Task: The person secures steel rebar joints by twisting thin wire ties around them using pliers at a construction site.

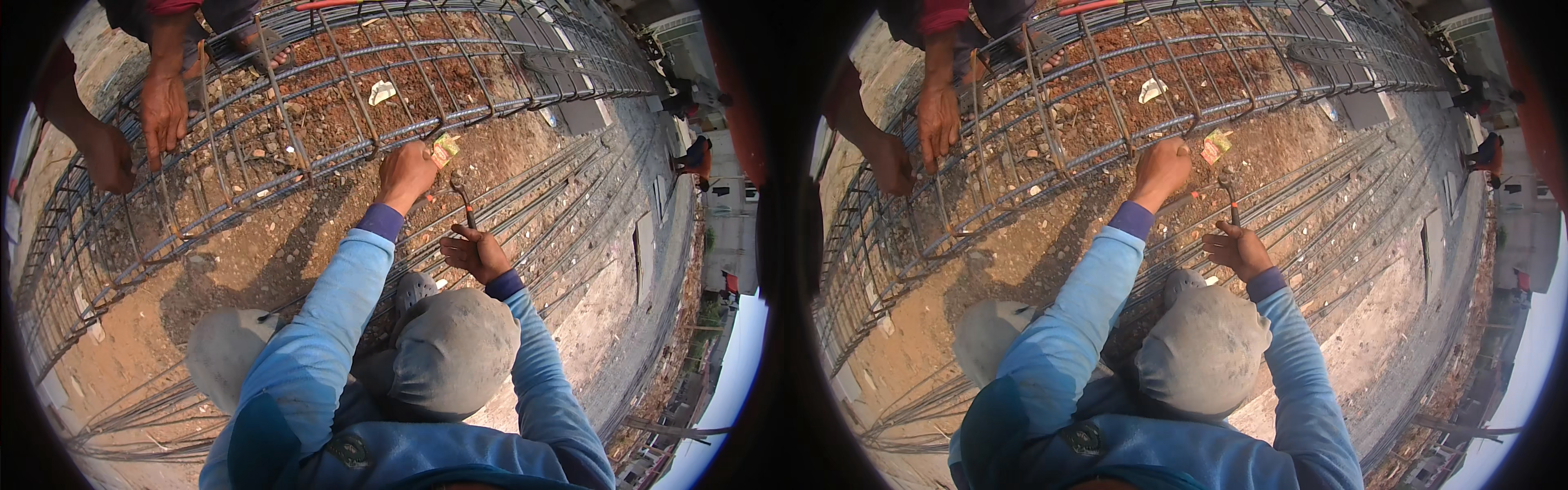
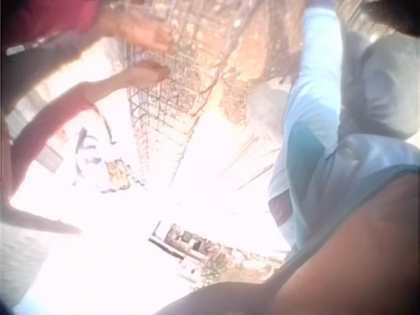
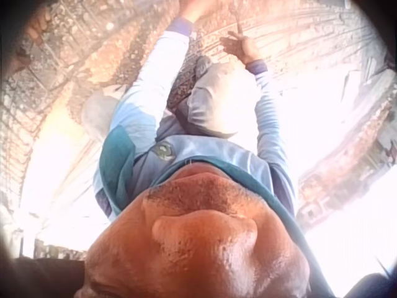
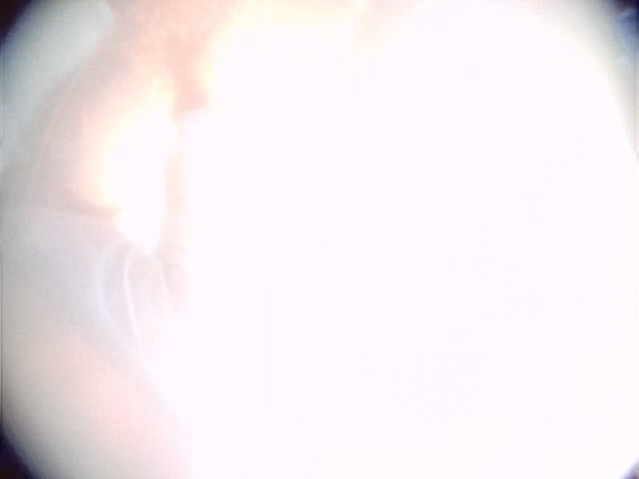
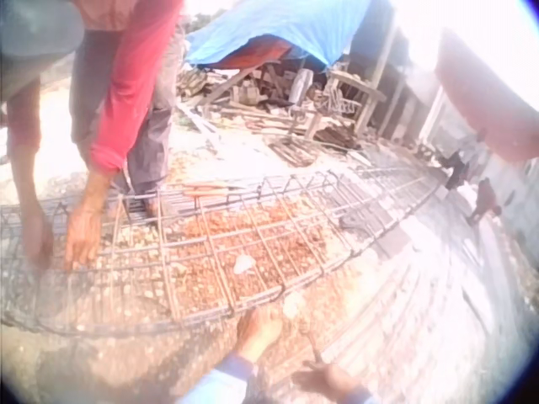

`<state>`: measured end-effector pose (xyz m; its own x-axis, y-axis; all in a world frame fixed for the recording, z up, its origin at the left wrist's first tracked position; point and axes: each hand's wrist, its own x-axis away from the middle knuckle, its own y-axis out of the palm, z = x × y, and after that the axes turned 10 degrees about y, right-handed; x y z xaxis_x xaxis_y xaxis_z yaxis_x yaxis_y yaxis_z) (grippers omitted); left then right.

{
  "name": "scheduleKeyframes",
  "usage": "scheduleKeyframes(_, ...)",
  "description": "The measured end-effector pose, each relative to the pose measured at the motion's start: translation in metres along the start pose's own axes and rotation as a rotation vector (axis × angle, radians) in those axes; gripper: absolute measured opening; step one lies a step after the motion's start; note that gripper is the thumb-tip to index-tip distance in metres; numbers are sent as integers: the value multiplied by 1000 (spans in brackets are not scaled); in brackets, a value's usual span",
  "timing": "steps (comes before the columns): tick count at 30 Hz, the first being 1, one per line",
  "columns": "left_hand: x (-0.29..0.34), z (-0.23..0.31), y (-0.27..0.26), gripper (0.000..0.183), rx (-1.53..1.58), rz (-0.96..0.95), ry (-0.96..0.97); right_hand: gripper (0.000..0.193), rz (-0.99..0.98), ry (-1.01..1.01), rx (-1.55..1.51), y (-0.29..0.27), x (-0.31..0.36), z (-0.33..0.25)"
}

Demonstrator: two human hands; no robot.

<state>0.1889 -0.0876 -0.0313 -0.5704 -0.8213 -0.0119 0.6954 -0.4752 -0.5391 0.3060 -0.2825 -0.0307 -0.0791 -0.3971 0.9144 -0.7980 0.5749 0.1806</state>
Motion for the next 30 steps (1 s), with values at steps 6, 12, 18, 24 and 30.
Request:
scheduleKeyframes(6,32,7,35,23,391,154,138,40,205,-112,88,-2,-33,30)
scheduleKeyframes(12,48,93,24,24,751,143,459,36,507,-751,280,-4,-19,24)
scheduleKeyframes(18,27,100,-4,23,1089,104,333,35,222,-1033,405,62,66,-46)
scheduleKeyframes(24,16,102,-49,29,1580,-38,61,21,231,-1023,387,95,79,-44)
scheduleKeyframes(30,14,98,-64,29,1275,-283,235,22,162,-952,149,92,84,-30)
